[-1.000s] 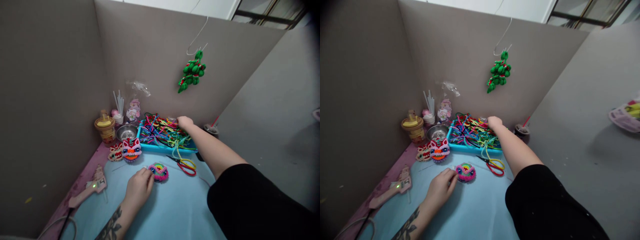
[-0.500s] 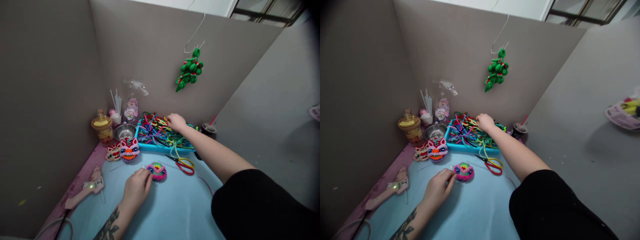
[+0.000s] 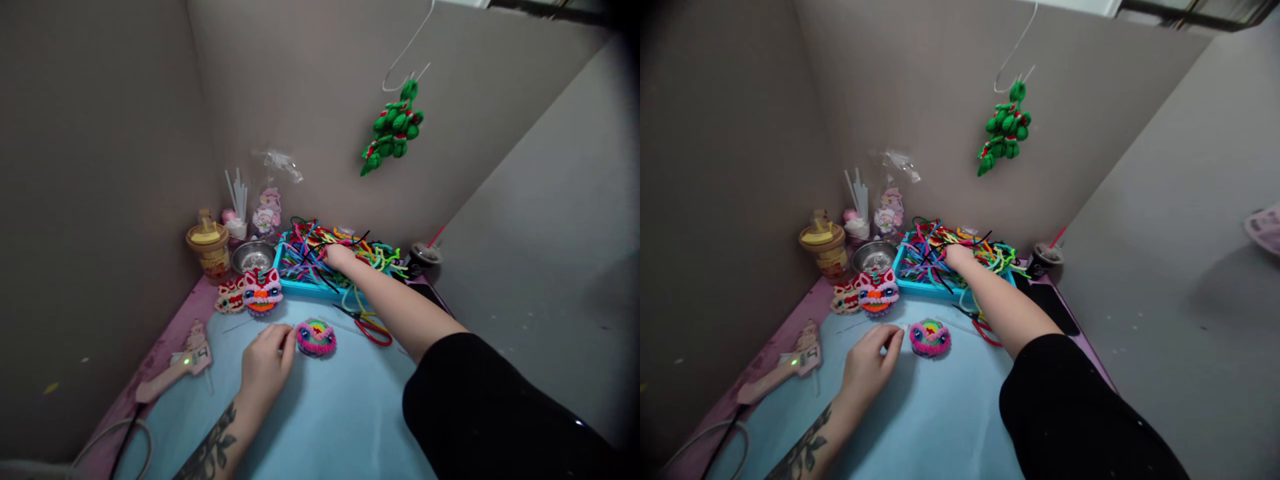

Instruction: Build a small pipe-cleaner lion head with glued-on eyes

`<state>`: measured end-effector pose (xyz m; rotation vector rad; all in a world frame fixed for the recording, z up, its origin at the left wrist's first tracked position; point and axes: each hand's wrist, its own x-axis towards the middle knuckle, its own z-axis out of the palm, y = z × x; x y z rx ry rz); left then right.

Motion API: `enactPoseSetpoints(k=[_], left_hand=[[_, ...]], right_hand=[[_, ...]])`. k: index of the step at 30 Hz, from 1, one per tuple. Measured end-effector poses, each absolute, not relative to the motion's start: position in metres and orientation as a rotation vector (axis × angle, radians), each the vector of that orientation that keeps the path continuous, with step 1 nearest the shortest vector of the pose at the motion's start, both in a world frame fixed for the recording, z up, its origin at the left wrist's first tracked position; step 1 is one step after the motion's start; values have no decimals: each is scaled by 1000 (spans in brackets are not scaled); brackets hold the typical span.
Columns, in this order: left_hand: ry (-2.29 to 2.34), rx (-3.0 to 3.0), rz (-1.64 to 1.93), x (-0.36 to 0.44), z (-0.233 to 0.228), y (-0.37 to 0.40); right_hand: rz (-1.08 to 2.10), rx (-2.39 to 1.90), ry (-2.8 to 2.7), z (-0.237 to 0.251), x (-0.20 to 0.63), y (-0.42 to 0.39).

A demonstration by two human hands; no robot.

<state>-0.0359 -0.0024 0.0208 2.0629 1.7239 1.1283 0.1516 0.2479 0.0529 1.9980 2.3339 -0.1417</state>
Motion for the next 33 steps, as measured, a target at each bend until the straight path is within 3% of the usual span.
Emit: enactPoseSetpoints(k=[16, 25, 33], left_hand=[[1624, 2172, 866, -24, 16, -8], [1593, 2177, 826, -23, 15, -7], [1604, 2183, 816, -24, 17, -7]], right_hand=[[-529, 2335, 2638, 99, 179, 259], [-227, 2639, 2386, 110, 238, 271], [-308, 2639, 2260, 85, 244, 274]])
